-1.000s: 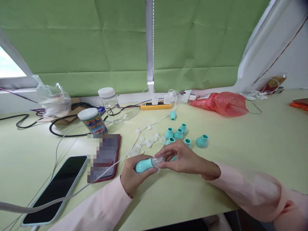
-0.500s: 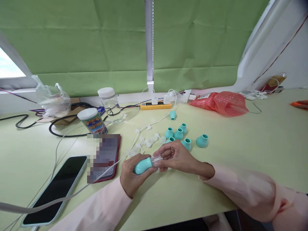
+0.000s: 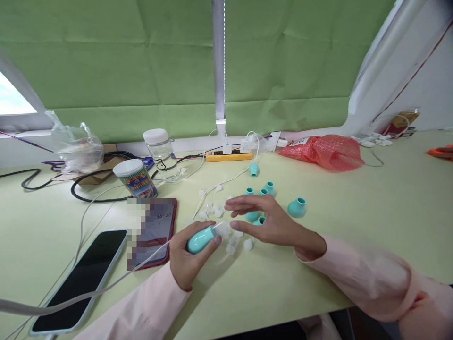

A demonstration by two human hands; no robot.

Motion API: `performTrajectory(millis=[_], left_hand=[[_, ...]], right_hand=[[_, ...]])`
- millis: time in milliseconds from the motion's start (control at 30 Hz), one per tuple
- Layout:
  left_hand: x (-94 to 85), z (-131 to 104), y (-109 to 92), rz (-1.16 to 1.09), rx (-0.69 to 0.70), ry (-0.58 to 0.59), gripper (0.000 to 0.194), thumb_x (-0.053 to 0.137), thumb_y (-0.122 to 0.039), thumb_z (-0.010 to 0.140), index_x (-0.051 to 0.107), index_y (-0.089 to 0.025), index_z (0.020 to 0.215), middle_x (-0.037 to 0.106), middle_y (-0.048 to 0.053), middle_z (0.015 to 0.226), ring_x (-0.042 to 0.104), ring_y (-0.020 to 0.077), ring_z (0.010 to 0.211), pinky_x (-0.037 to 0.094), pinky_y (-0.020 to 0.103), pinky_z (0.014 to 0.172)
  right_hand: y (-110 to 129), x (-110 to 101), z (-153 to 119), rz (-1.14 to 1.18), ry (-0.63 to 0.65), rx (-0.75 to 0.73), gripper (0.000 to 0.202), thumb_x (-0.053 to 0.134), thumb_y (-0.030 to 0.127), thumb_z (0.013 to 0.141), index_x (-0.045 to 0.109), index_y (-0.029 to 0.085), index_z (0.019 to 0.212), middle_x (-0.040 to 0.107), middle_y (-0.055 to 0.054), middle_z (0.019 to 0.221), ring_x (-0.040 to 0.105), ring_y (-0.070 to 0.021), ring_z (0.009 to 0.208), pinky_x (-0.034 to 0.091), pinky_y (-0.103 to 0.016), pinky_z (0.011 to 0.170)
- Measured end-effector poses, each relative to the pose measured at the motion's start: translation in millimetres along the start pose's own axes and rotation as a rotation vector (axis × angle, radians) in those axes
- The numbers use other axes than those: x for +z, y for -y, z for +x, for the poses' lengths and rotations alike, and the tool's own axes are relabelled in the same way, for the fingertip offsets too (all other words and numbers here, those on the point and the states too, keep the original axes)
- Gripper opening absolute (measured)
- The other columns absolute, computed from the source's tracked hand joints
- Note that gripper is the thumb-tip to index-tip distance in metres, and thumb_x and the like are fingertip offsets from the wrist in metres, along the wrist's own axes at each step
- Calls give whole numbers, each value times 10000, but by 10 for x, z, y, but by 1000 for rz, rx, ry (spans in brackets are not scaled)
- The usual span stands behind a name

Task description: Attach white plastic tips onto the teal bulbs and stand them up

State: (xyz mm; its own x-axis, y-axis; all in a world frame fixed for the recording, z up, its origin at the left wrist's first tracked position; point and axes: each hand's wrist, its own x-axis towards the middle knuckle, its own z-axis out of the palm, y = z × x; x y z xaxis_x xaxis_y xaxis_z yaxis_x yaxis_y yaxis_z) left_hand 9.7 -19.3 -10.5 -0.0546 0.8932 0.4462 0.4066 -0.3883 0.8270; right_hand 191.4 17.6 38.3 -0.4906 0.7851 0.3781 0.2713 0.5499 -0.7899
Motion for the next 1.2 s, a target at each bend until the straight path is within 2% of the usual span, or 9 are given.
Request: performTrajectory(millis=[100, 233, 367, 467, 633, 800, 900, 1033, 1200], left_hand=[[-5, 20, 29, -87, -129, -40, 195, 662, -283, 614, 639, -164, 768, 639, 17, 755, 591, 170, 690, 464, 230, 592], [6, 26, 48, -136, -240, -22, 230, 665, -315, 608, 642, -159, 776, 644, 30, 789, 589, 194, 749, 463, 246, 625], [5, 19, 23, -142, -265, 12, 277, 667, -328, 600, 653, -155, 815, 653, 47, 825, 589, 214, 788, 468, 258, 631], [4, 22, 5, -144, -273, 37, 291, 662, -335, 600, 659, -148, 823, 659, 49, 763, 598, 217, 749, 479, 267, 604], [5, 19, 8, -109, -273, 79, 302, 660, -342, 597, 663, -148, 828, 660, 51, 730, 606, 220, 709, 494, 291, 594], [11, 8, 23, -109, -265, 67, 270, 670, -333, 591, 666, -157, 796, 671, 49, 781, 613, 213, 710, 499, 279, 589], [11, 12, 19, -91, -243, 57, 237, 682, -313, 576, 671, -156, 753, 677, 45, 783, 613, 208, 720, 498, 268, 613], [4, 13, 23, -93, -224, 85, 211, 686, -289, 573, 671, -156, 736, 677, 33, 759, 607, 183, 691, 492, 240, 597], [-5, 7, 48, -124, -252, 145, 234, 681, -311, 575, 664, -143, 736, 670, 40, 729, 604, 184, 652, 491, 250, 570]], right_hand=[[-35, -87, 37, -244, 28, -101, 177, 538, 207, 723, 610, 180, 882, 650, -23, 830, 592, -130, 708, 471, -260, 663], [-136, -92, 47, -585, 251, -171, 183, 504, 168, 738, 600, 159, 894, 634, -45, 781, 533, -168, 765, 407, -292, 663], [-216, -12, 25, -872, 457, -225, 174, 461, 235, 773, 592, 136, 832, 583, -80, 721, 453, -217, 808, 347, -322, 651], [-263, 41, 0, -1033, 485, -249, 201, 429, 258, 783, 578, 129, 742, 548, -94, 714, 423, -236, 812, 308, -351, 654], [-362, 117, -42, -1106, 513, -298, 183, 402, 160, 769, 536, 137, 646, 518, -74, 665, 414, -217, 785, 274, -364, 665], [-337, 115, -3, -1080, 493, -338, 131, 422, 158, 770, 521, 137, 688, 527, -64, 657, 429, -214, 785, 277, -372, 667], [-200, 15, 49, -990, 374, -331, 110, 433, 185, 788, 527, 128, 778, 561, -69, 713, 458, -208, 791, 296, -389, 696], [-53, -115, 77, -571, 234, -355, 164, 520, 269, 764, 530, 142, 867, 588, -49, 785, 496, -150, 740, 373, -298, 668], [-86, -127, 72, -166, 175, -328, 190, 640, 325, 655, 595, 156, 729, 580, -4, 611, 490, -94, 535, 410, -220, 520]])
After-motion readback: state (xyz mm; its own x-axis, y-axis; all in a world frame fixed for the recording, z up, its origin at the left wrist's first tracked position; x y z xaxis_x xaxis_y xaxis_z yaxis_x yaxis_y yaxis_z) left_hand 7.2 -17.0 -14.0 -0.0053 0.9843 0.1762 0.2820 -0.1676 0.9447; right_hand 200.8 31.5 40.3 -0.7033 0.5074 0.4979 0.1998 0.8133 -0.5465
